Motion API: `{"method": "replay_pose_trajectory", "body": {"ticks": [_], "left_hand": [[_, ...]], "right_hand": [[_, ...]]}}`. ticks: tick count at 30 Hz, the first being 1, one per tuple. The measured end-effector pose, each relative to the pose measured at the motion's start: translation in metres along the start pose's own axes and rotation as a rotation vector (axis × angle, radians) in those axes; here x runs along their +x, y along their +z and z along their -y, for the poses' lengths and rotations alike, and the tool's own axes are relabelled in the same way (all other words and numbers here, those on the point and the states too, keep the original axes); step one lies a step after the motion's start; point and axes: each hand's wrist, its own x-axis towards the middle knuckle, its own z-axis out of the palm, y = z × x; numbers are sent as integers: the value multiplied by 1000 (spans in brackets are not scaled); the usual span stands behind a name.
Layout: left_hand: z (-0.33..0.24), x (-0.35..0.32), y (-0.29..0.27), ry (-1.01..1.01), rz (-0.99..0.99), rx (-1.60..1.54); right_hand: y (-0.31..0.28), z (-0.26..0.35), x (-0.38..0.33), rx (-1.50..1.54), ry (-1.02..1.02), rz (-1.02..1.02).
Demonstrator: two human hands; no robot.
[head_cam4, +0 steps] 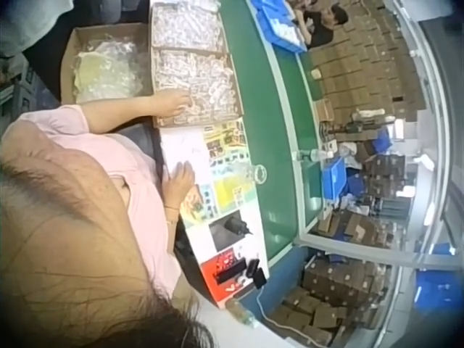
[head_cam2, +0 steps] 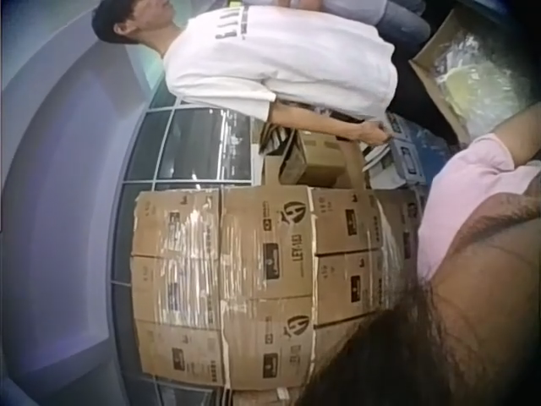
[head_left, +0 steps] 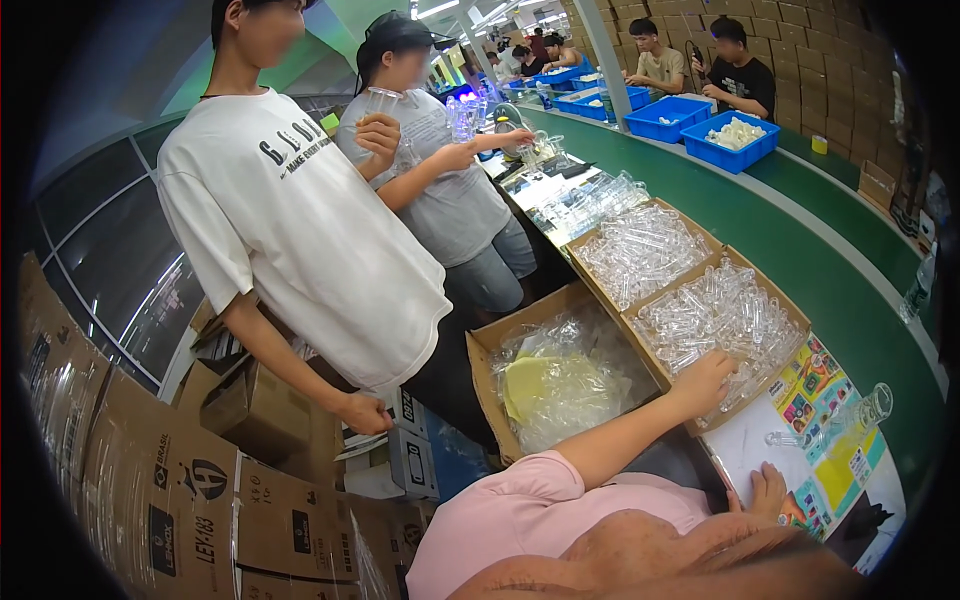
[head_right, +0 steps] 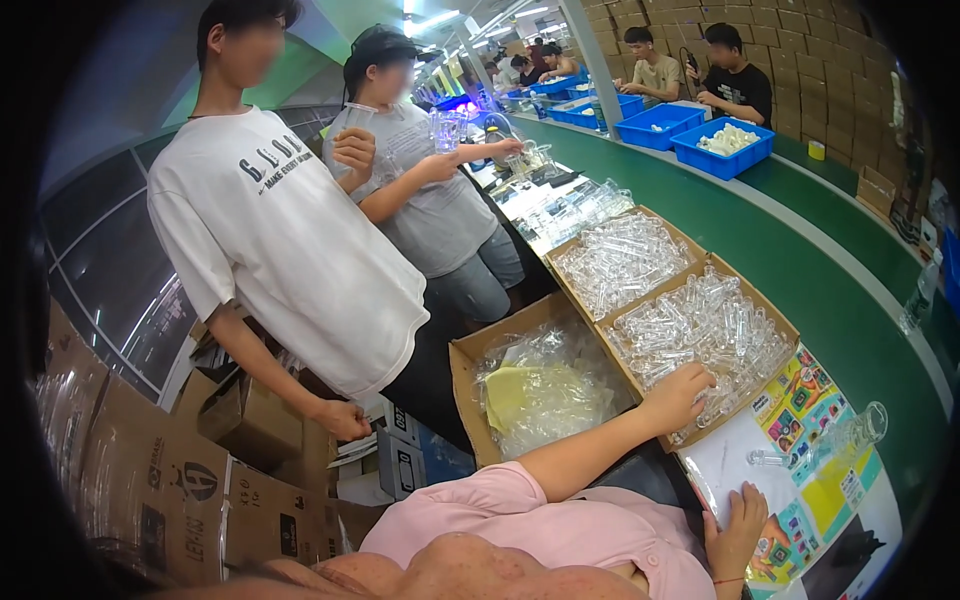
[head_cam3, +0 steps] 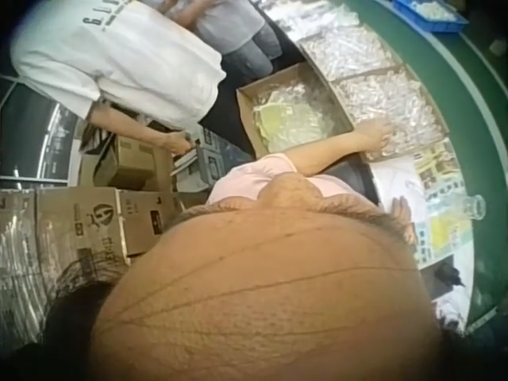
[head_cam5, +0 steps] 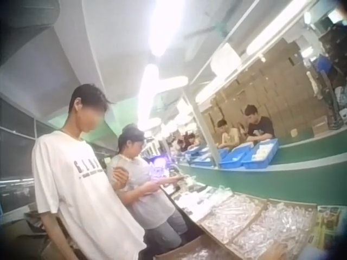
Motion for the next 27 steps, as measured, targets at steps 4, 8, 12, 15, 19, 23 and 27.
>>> {"method": "replay_pose_trajectory", "body": {"ticks": [4,8,12,15,19,23,27], "left_hand": [[-7,5,-3,44,75,105],[-11,2,-5,77,23,92],[-9,-1,-6,15,15,-70],[-13,-1,-9,32,-73,-141],[-15,1,-11,115,-191,-133],[-7,-2,-6,131,-266,-106],[-8,-3,-4,-5,-162,-183]], "right_hand": [[1,-3,-2,-6,0,-3],[2,-8,-4,-1,-16,-8],[0,-2,-1,12,-5,7],[-3,1,1,8,0,13],[-5,1,0,3,2,19],[-3,2,2,1,-15,8],[-1,-1,0,-10,-20,-19]]}}
